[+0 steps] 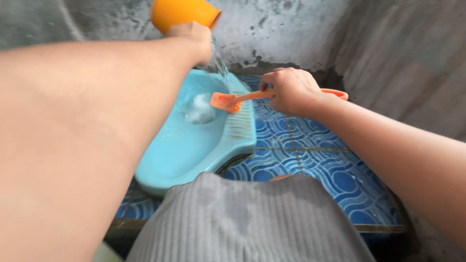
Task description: The person scrubs a light blue squat toilet using an orange brush and rinses it with water from an orange scoop.
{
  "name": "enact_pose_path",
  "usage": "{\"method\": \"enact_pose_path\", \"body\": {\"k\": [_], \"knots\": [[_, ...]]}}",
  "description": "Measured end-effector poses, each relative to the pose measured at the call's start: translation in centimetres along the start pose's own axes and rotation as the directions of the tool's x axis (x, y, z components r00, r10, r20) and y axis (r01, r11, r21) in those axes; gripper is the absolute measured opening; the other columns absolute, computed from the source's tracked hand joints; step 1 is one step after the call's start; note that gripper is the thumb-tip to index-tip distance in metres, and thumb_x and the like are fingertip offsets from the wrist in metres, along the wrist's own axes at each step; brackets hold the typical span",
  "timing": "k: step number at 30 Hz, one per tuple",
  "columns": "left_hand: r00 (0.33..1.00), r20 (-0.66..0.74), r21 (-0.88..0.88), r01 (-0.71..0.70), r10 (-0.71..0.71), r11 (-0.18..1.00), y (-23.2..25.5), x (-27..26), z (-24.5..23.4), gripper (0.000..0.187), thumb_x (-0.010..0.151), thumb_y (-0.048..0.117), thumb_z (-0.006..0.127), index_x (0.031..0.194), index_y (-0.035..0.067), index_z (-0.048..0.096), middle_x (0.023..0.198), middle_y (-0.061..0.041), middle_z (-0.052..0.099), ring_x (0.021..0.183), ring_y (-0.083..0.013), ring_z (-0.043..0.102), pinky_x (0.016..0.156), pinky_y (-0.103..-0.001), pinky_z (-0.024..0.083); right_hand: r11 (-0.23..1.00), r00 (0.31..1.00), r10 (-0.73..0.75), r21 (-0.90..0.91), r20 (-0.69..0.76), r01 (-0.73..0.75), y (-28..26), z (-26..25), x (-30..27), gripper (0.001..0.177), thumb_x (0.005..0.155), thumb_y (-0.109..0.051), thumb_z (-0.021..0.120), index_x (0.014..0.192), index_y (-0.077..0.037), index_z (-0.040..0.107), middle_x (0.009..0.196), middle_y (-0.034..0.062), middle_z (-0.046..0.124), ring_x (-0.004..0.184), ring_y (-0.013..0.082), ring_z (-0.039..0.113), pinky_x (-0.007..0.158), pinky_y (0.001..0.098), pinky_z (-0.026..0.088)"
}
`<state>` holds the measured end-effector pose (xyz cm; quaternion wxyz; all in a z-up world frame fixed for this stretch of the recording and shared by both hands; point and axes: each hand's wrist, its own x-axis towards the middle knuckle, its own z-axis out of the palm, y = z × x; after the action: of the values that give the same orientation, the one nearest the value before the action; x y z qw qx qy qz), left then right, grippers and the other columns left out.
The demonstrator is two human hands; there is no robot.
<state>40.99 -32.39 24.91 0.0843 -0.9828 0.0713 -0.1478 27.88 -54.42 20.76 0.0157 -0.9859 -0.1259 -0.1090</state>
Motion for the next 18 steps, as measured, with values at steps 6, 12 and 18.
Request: {"method": "enact_pose_path", "body": {"k": [6, 12, 18], "knots": [[0.990, -0.002, 0.002, 0.140, -0.140, 0.990, -2.7, 1.4, -1.0, 0.037, 0.086, 0.010, 0.070, 0.122, 0.006, 0.071, 0.126, -0.019, 0.070, 0.116, -0.0366, 0.067, 0.090, -0.049, 0.057, 1.000, 0.993, 0.011, -0.010, -0.116, -0.012, 2.7, 0.8, -0.3, 0.037, 0.076, -0.005, 0.070, 0.109, -0.020, 0.076, 0.102, 0.0061, 0.071, 0.094, 0.0305, 0.069, 0.079, 0.0451, 0.054], [0.984, -0.078, -0.055, 0.158, -0.162, 0.986, -6.6, -4.0, -0.8, 0.036, 0.087, 0.009, 0.068, 0.123, 0.003, 0.070, 0.131, -0.021, 0.066, 0.120, -0.0371, 0.064, 0.094, -0.047, 0.055, 0.993, 0.980, 0.113, -0.011, -0.165, -0.116, 3.2, 2.6, -0.8, 0.036, 0.077, -0.008, 0.072, 0.111, -0.022, 0.075, 0.102, 0.0065, 0.069, 0.098, 0.0306, 0.067, 0.083, 0.0454, 0.054], [0.953, -0.053, -0.315, 0.268, -0.299, 0.911, -5.1, -7.0, 0.1, 0.032, 0.092, 0.009, 0.063, 0.123, 0.005, 0.070, 0.130, -0.021, 0.067, 0.122, -0.0374, 0.064, 0.100, -0.047, 0.052, 0.965, 0.970, 0.058, -0.234, -0.236, -0.115, 7.0, 2.9, 0.3, 0.034, 0.079, -0.008, 0.071, 0.110, -0.020, 0.078, 0.107, 0.0059, 0.068, 0.110, 0.0285, 0.059, 0.089, 0.0423, 0.048]]}}
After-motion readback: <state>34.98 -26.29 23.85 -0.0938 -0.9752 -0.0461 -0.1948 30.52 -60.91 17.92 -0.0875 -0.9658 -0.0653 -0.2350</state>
